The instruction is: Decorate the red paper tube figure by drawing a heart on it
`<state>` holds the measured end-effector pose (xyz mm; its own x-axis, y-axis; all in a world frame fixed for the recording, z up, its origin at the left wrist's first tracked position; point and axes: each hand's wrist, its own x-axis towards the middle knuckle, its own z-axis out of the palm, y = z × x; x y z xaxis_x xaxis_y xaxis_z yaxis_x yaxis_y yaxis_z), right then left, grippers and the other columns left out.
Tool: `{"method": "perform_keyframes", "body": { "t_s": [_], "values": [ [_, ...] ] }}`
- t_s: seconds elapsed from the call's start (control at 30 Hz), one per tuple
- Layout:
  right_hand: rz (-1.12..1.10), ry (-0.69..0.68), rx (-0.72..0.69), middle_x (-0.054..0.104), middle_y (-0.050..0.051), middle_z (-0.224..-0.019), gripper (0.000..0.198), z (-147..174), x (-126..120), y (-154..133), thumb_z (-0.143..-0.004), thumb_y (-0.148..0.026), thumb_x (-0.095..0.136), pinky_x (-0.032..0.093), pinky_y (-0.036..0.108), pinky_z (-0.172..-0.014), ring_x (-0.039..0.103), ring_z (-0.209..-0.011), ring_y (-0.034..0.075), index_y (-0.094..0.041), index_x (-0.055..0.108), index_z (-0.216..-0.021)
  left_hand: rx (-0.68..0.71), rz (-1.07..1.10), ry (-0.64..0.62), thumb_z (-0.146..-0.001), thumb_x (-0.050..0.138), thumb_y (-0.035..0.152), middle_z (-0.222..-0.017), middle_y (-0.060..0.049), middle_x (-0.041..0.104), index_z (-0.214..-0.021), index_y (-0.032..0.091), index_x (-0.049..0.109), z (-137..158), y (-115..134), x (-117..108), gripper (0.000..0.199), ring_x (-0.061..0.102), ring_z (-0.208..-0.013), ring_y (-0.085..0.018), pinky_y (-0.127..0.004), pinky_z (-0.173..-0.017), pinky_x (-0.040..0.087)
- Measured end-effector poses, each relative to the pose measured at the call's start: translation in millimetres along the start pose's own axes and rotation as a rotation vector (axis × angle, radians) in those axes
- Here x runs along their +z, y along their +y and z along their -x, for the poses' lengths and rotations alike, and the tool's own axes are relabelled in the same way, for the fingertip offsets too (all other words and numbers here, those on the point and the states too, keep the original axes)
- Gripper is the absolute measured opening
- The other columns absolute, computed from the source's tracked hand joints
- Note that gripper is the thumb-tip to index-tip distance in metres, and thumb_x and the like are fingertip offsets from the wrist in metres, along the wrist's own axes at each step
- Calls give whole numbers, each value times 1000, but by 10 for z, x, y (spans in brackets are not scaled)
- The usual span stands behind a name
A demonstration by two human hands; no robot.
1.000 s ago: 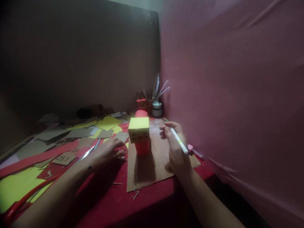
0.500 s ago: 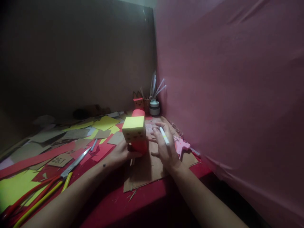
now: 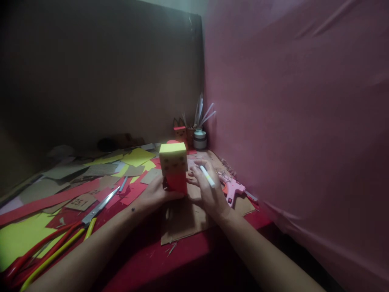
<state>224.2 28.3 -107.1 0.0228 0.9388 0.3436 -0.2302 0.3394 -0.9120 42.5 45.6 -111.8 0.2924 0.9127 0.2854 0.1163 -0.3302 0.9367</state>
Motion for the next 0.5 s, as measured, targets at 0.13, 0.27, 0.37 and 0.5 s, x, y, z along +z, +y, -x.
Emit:
{"method": "perform_keyframes", "body": {
  "t_s": [0.13,0.27,0.37,0.5],
  "values": [
    [-16,19,-106,73,5,-104,25,-129,64,-151,-93,-46,68,61,41,-85,72,-90,20,-24,66,-107,-91,34,167,-63,88,28,-103,-7,75,-110,18,66,73,238,-70,53,70,-95,-28,-39,-79,57],
    [17,-8,-385,75,3,-89,22,-208,159,-309,-98,-43,61,58,41,-83,71,-80,19,-24,73,-96,-96,199,239,-65,90,29,-96,-7,76,-112,17,66,110,305,-163,54,70,-83,-24,-35,-71,57],
    [73,-67,-513,74,1,-81,19,-150,312,-404,-99,-35,59,57,38,-76,70,-77,19,-26,75,-96,-48,355,251,-69,88,25,-99,-8,76,-116,17,68,135,298,-216,52,71,-85,-23,-35,-76,58],
    [168,-174,-575,74,-1,-85,18,-59,515,-350,-94,-23,64,56,34,-71,71,-78,17,-28,70,-110,-56,411,243,-71,84,23,-96,-8,75,-115,17,70,182,298,-244,47,71,-80,-23,-36,-74,58]
  ]
}}
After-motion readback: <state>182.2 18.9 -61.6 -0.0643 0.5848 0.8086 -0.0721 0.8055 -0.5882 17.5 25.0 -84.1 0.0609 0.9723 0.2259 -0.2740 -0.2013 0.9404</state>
